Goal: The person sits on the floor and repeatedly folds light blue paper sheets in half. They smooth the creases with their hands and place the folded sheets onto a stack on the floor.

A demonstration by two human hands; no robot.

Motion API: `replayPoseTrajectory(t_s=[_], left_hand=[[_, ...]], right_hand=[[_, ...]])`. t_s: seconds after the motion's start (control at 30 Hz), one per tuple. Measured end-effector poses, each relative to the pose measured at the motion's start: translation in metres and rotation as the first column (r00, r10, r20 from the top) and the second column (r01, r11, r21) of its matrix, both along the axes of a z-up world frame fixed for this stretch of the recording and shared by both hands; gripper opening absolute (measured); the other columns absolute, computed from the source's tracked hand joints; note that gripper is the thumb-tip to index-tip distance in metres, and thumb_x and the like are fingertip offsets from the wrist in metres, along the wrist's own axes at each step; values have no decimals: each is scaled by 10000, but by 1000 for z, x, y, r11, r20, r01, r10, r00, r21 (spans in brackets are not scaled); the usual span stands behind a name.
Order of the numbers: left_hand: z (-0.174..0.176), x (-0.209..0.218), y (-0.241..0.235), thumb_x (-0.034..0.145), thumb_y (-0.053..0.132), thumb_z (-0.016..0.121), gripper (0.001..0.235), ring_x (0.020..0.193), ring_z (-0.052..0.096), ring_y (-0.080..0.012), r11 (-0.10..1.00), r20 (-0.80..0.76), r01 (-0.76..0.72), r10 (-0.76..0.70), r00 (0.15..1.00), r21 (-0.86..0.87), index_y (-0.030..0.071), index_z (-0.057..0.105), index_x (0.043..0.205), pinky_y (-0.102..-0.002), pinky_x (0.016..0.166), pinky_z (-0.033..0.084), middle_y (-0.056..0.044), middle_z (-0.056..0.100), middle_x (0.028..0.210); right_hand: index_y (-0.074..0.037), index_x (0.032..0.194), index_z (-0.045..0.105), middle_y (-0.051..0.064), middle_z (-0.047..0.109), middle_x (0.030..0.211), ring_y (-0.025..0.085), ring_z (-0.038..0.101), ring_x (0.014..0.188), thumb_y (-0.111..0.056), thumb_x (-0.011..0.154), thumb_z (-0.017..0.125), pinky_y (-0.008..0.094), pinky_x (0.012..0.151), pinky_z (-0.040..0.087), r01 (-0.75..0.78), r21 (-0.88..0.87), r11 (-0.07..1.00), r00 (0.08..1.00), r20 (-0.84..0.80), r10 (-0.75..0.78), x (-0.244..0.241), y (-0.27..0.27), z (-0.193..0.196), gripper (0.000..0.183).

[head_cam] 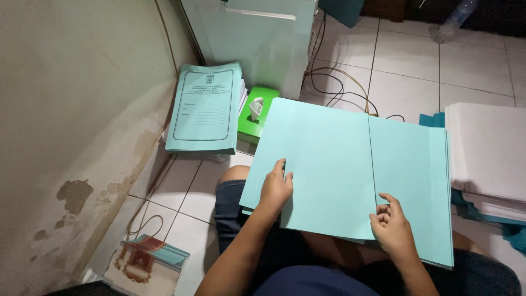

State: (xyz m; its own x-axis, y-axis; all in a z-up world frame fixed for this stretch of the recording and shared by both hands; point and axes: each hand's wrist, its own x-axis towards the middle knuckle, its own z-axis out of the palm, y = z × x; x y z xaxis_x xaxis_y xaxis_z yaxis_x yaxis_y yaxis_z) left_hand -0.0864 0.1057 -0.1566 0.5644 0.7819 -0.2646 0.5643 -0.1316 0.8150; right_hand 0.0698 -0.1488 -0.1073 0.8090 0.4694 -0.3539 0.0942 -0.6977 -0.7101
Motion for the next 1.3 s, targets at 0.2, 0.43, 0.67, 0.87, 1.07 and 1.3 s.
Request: replayPoseTrajectory(t_s=[0.2,0.43,0.67,0.87,1.07,1.3], left_hand=[[13,-4,0,1043,229,495,577,834,678,-343,998,-202,65,-58,978,26,129,334,1588,-456,653,513,-152,718,1028],[-14,10,-8,990,200,591,729,948,615,-326,926,-337,137,-11,941,352,117,238,1622,-470,668,561,-123,588,1175],[-21,57,-25,934,346,668,747,1352,376,-405,739,-406,257,24,913,622,92,358,1565,-516,964,440,-241,337,1560],[-39,142,-45,911,565,598,684,1487,345,-416,508,-290,362,-217,932,782,108,529,1415,-624,1119,297,-238,401,1597],[-13,143,-27,960,542,417,730,1557,190,-405,608,-276,448,-359,892,655,112,390,1548,-643,1228,112,-216,263,1670],[-15,143,-28,955,518,412,717,1567,189,-389,637,-237,411,-344,909,652,139,376,1563,-622,1240,112,-206,267,1675]], right_hand=[[-167,1368,628,-4,681,994,134,617,737,-123,890,703,301,922,482,-66,-50,997,968,239,76,3,-11,-30,486],[-136,1428,552,103,433,1601,299,400,1475,-409,943,572,496,1153,378,-399,-130,908,730,553,400,3,-14,-64,557],[-186,1655,175,90,126,1748,246,141,1592,-557,1023,286,454,1252,144,-402,-449,798,362,723,589,4,-13,-104,741],[-127,1661,177,80,193,1739,246,200,1591,-535,1006,324,436,1256,202,-365,-466,806,279,771,573,1,-12,-105,785],[-122,1652,141,89,123,1738,223,101,1599,-601,989,350,429,1249,123,-406,-468,785,453,643,618,7,-13,-97,845],[-93,1650,136,83,126,1737,211,99,1598,-558,999,331,440,1264,101,-380,-444,812,518,625,584,52,37,-88,823]])
